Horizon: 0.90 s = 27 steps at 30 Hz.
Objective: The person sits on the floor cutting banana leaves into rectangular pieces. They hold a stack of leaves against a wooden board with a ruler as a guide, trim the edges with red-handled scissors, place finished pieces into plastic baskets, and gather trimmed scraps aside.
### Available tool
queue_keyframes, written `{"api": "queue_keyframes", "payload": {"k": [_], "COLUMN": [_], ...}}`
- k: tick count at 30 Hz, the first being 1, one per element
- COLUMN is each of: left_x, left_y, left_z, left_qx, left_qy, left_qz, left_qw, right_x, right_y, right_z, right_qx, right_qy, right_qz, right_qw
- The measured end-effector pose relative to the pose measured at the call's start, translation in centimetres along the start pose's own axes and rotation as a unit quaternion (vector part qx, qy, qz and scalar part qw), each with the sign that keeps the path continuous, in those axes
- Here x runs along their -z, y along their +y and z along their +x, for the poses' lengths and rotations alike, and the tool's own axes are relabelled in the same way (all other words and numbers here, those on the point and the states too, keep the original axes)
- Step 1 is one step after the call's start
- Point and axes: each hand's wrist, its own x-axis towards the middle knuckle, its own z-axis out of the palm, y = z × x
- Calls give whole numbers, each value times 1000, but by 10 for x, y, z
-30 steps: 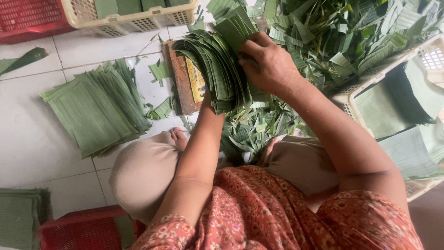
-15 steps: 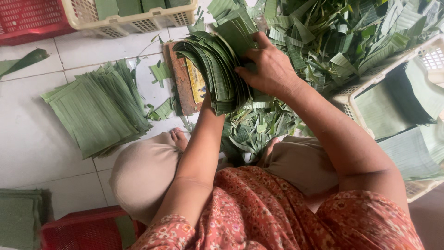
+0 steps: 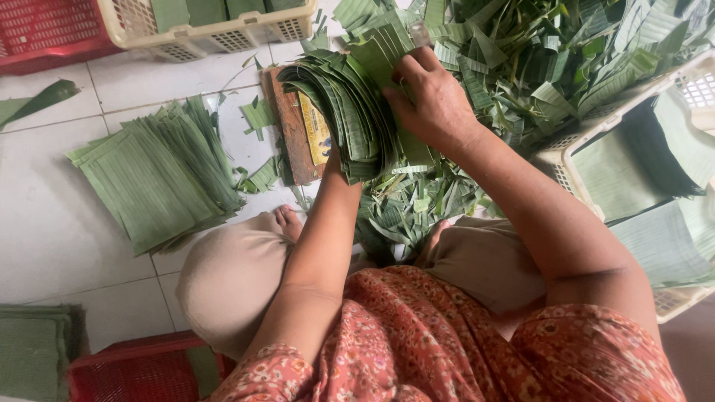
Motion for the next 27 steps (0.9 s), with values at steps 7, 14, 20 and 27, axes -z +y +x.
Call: {"api": "queue_keyframes", "payload": {"k": [7,14,20,27], "left_x": [-1,-2,-2,-3], "left_y": [0,0,0,-1], "left_z": [1,3,4,6], "left_qx": [-1,-2,-4,-5], "left_qy": [-2,-5,-7,-10], "left_qz": [-2,-4,-6,-8], "left_qw": [1000,1000,1000,1000], "right_x": [4,4,1,3], "right_y": [-5,-7,-2,0], "right_z": [1,2,3,3], "right_qx": [32,27,50,26], "right_qy": [-6,-6,-11,-25], "right_qz": [-12,24,35,48], "right_qw": [999,999,998,998]}}
